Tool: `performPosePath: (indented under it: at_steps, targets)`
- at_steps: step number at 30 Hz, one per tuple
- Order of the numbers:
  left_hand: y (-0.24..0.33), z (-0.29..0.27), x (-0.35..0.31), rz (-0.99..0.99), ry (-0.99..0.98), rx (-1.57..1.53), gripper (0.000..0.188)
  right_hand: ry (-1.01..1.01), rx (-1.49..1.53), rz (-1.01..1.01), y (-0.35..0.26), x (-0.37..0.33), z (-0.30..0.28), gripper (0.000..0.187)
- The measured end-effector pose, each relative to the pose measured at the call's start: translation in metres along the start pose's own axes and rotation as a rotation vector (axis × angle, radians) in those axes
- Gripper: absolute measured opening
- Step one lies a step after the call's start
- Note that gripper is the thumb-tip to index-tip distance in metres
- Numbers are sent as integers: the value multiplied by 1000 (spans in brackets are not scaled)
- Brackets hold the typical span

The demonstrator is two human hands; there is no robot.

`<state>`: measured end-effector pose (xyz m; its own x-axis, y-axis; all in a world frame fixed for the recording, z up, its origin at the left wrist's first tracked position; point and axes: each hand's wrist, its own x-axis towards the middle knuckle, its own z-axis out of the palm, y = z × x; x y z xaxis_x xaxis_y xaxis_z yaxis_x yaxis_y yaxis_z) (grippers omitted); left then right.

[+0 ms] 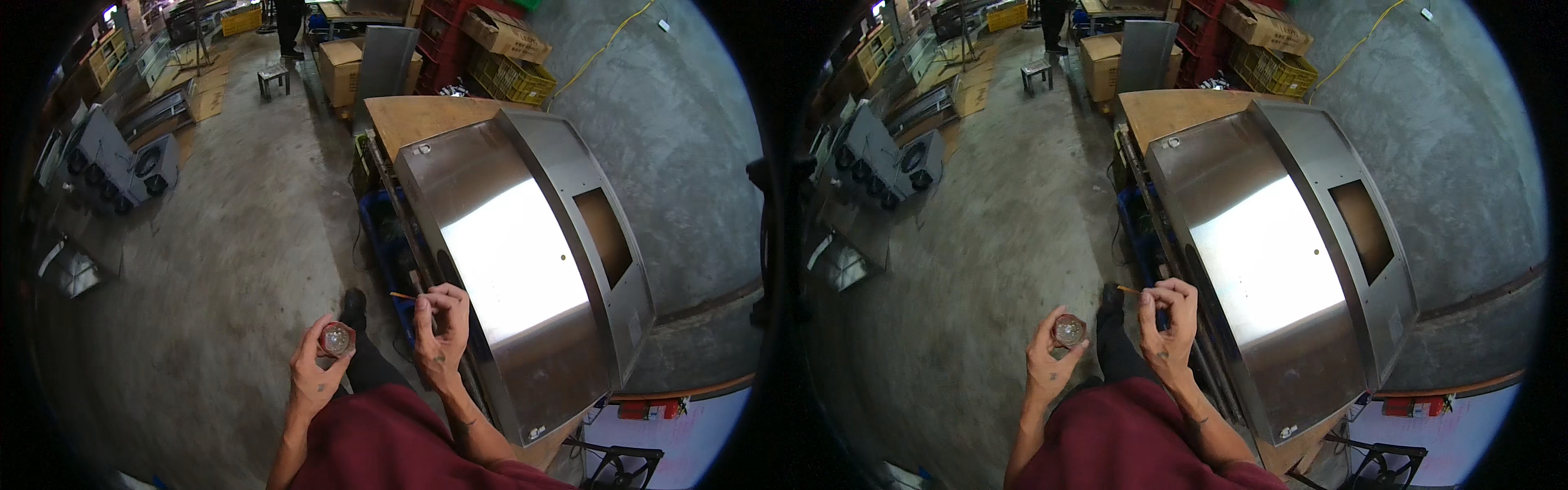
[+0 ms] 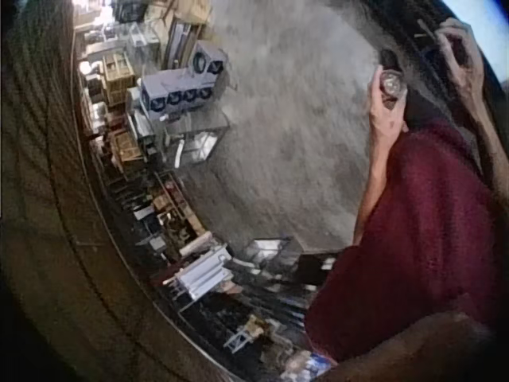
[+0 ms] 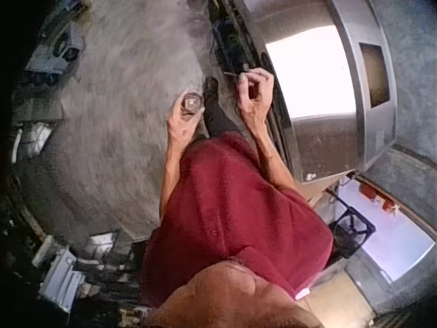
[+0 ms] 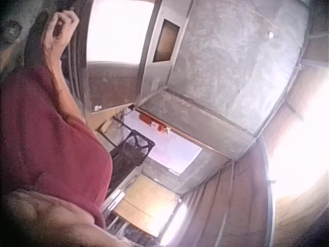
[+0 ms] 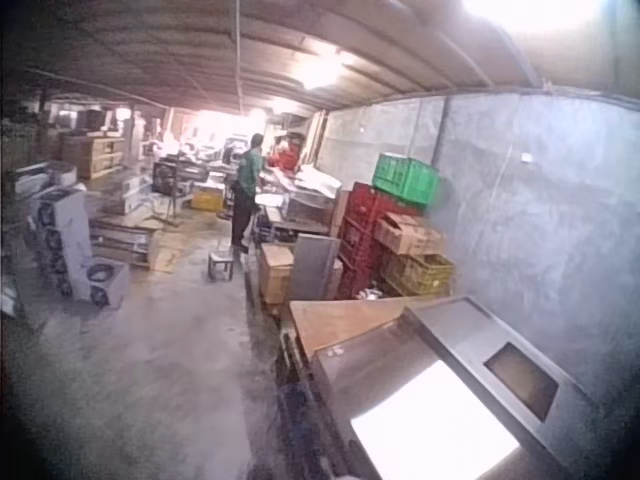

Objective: The person applies a viscous substance from a small container onto the seams of a stainless steel appliance using a small stick. They move along the edges and corners, spreading the material into the joints while holding the container in the other hand.

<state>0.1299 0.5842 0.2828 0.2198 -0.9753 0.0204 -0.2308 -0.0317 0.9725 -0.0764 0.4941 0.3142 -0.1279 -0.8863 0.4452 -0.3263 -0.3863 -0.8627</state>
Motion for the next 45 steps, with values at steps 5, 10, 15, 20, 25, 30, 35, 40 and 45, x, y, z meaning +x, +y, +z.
performPosePath:
  at_steps: [5, 10, 15, 20, 25, 30, 35, 40, 45]
  targets:
    - [-23, 7, 105, -69, 58, -38, 70, 111, -63, -11, 90, 105, 42, 11]
    - [-16, 15, 223, -101, 110, -70, 70, 110, -197, -171, 194, 223, 93, 13]
    - [0, 31, 326, -129, 119, -130, 74, 51, -345, -185, 282, 303, 123, 14]
    - [3, 46, 385, -187, 103, -131, 74, -27, -384, -90, 325, 332, 137, 17]
    - [4, 51, 422, -219, 70, -142, 71, -34, -476, -142, 330, 337, 140, 20]
    - [-3, 54, 442, -189, 32, -132, 70, -65, -489, -148, 330, 339, 141, 20]
    - [-11, 51, 449, -140, 14, -136, 71, -88, -502, -144, 326, 339, 143, 19]
    - [-16, 49, 449, -159, -5, -161, 70, -72, -449, -23, 324, 336, 145, 17]
    - [-16, 49, 447, -146, 16, -130, 72, -78, -464, -12, 323, 336, 146, 16]
